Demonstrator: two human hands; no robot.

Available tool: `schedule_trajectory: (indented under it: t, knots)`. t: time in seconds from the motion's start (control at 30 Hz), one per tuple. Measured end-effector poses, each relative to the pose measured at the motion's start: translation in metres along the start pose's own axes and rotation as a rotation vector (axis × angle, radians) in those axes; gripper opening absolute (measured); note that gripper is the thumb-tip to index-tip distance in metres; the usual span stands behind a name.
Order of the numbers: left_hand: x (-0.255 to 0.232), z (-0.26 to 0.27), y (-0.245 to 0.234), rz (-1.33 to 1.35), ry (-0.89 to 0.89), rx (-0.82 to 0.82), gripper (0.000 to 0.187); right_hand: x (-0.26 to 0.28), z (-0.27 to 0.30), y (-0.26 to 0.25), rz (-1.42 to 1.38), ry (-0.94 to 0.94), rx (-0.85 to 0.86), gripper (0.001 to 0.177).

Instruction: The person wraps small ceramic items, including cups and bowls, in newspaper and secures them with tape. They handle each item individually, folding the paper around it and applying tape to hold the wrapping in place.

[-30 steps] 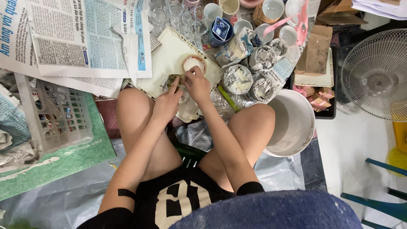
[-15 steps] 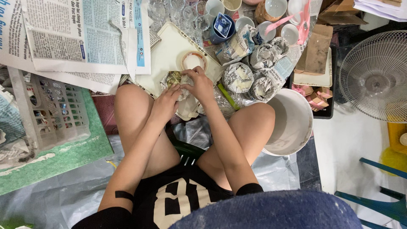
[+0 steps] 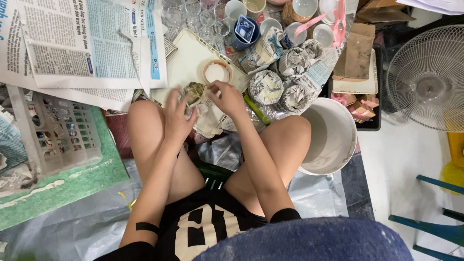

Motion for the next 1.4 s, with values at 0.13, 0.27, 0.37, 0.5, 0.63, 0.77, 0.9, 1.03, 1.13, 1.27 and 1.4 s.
schedule_trajectory:
  t: [0.13,0.27,0.37,0.5,0.63,0.77,0.9,1.03,1.13,1.27,1.4]
  knots:
    - [0.018,-0.002,0.018,0.077,-0.117,0.063,0.087,-0.018,0.004,0.009,-0.043,0.068,0.129,0.057]
    - [0.027,0.001,0.036,0.15,-0.179,0.176,0.082,-0.036,-0.003,0.025,-0.15,0.116,0.145,0.063]
    - [0.026,0.0,0.036,0.015,-0.134,0.223,0.074,-0.055,-0.008,0.033,-0.155,0.153,0.147,0.059]
    - [0.02,-0.004,0.036,-0.161,-0.031,0.219,0.07,-0.076,-0.02,0.051,-0.261,0.161,0.083,0.056]
    - [0.017,-0.004,0.039,-0.276,-0.006,0.254,0.069,-0.069,-0.017,0.052,-0.153,0.133,0.041,0.049]
    - [0.018,-0.002,0.038,-0.262,-0.024,0.215,0.067,-0.056,0.006,0.021,-0.023,0.118,-0.056,0.04]
    - [0.021,0.001,0.036,-0.193,-0.086,0.188,0.068,-0.069,0.071,0.017,0.26,0.354,-0.066,0.038]
    - [0.02,0.001,0.037,-0.139,-0.126,0.216,0.067,-0.077,0.094,0.037,0.169,0.328,-0.053,0.045]
    - [0.016,-0.003,0.036,-0.08,-0.144,0.211,0.066,-0.073,0.093,0.03,0.155,0.32,-0.094,0.025]
    - [0.017,-0.001,0.033,-0.07,-0.134,0.196,0.065,-0.036,0.091,0.009,0.142,0.212,-0.059,0.026]
    - [0.018,0.002,0.041,-0.098,-0.131,0.235,0.064,-0.007,0.046,-0.009,-0.061,-0.032,-0.158,0.034]
Point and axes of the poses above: each hand's wrist, its own z-axis away from the middle knuckle, its own y-axis out of the palm, x = y × z, the point moved 7 cm from there along -z, towards the middle knuckle, and after that the axes turned 14 degrees about -z, right-handed, at the moved point
